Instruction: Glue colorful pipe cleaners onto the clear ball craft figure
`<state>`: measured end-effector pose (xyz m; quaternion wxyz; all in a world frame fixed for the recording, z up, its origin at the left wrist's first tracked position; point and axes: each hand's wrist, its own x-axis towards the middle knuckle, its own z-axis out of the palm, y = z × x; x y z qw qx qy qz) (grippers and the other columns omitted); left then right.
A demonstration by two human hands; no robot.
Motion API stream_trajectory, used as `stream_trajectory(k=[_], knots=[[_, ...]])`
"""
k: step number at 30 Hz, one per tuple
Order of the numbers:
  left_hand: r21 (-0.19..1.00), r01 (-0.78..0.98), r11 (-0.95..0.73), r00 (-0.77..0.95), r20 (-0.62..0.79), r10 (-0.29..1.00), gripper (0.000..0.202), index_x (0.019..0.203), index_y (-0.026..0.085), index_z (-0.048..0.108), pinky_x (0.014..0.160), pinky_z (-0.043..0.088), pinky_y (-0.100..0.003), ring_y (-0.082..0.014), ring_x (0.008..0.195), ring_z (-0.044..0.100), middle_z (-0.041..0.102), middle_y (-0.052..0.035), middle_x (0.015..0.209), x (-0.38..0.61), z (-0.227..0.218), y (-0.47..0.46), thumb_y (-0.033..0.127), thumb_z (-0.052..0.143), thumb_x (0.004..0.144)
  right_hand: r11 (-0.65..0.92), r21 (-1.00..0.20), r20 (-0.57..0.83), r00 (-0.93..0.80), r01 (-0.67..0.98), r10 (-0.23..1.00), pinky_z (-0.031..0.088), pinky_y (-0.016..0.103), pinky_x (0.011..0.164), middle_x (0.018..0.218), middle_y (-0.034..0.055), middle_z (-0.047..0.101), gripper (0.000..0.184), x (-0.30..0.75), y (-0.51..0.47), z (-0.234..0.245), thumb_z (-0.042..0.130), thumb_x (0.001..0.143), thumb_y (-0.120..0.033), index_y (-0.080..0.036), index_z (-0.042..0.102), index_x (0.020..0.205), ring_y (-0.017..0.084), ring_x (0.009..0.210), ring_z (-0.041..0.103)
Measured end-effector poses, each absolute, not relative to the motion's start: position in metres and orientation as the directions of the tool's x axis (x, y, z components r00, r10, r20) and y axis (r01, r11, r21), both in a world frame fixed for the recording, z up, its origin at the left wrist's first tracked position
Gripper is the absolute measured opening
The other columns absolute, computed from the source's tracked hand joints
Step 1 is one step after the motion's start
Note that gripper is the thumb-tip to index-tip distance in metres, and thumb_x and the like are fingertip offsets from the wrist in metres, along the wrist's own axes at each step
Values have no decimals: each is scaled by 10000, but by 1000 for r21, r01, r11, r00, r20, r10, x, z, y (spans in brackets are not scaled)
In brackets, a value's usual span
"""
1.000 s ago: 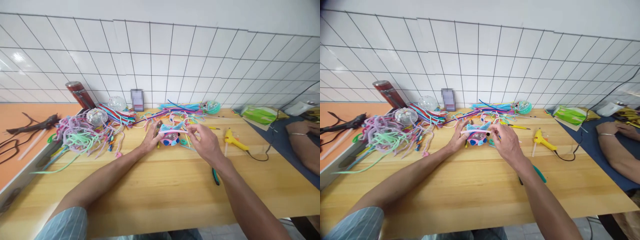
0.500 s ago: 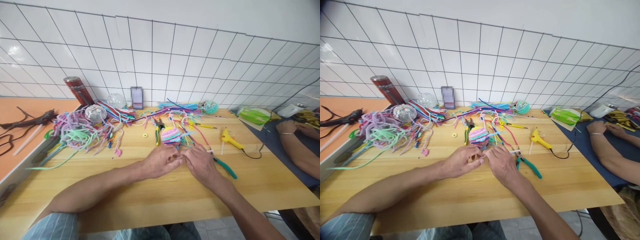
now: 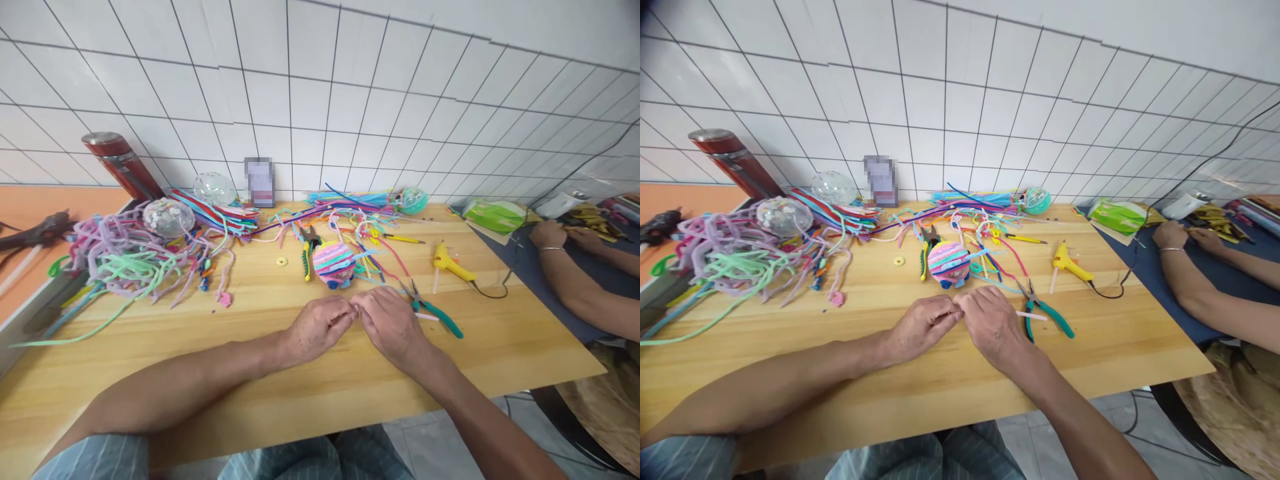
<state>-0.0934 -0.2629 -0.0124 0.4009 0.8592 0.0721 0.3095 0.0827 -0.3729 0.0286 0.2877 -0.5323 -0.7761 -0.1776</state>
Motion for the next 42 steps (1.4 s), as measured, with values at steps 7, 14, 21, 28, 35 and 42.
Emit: stream_trajectory(k=[7, 14, 21, 28, 35, 42], knots=[[881, -57, -470, 840, 297, 454, 290, 874, 182, 687, 703, 445, -225, -125, 692, 583, 654, 13, 747, -92, -11, -262, 295, 541, 1097, 320, 70, 626, -291, 945, 723, 495, 389, 848, 907, 37, 770, 208, 84, -374, 33, 547, 1065, -49, -216, 643, 1143, 228, 871, 681], [876, -29, -482, 833, 288, 472, 323, 749, 207, 562, 659, 397, -230, -121, 647, 525, 556, 31, 674, -91, -12, -263, 274, 536, 1063, 352, 131, 564, -362, 927, 742, 492, 382, 836, 890, 39, 760, 264, 85, -375, 30, 509, 1037, 3, -194, 641, 1154, 229, 855, 672], [917, -41, -396, 812, 261, 522, 282, 757, 208, 560, 621, 363, -235, -110, 610, 487, 532, 47, 646, -88, -11, -262, 260, 576, 1035, 327, 237, 564, -403, 915, 721, 519, 394, 901, 952, 59, 777, 211, 84, -372, 41, 549, 1076, -68, -209, 646, 1200, 243, 909, 710], [993, -96, -71, 811, 119, 573, 248, 944, 201, 651, 603, 452, -229, -115, 598, 579, 631, 33, 720, -87, -8, -258, 411, 573, 1049, -95, -20, 604, 88, 995, 792, 577, 506, 1005, 1217, 166, 777, 367, 117, -439, -10, 652, 1085, -470, -213, 649, 1347, 339, 1134, 730], [980, -121, -159, 776, 193, 600, 257, 889, 197, 648, 673, 422, -255, -123, 667, 560, 642, 26, 704, -89, -5, -258, 409, 577, 1014, -570, -12, 355, 536, 822, 766, 495, 685, 1150, 1506, 371, 620, 875, 166, -475, -69, 537, 1021, -721, -31, 499, 1559, 500, 1400, 603], [983, -111, -144, 781, 176, 600, 304, 867, 204, 622, 678, 436, -257, -127, 665, 552, 632, 27, 697, -91, -3, -258, 468, 584, 1013, -510, -62, 495, 470, 858, 731, 552, 648, 1056, 1316, 283, 705, 614, 183, -487, -78, 551, 1045, -507, -81, 583, 1485, 427, 1229, 654]])
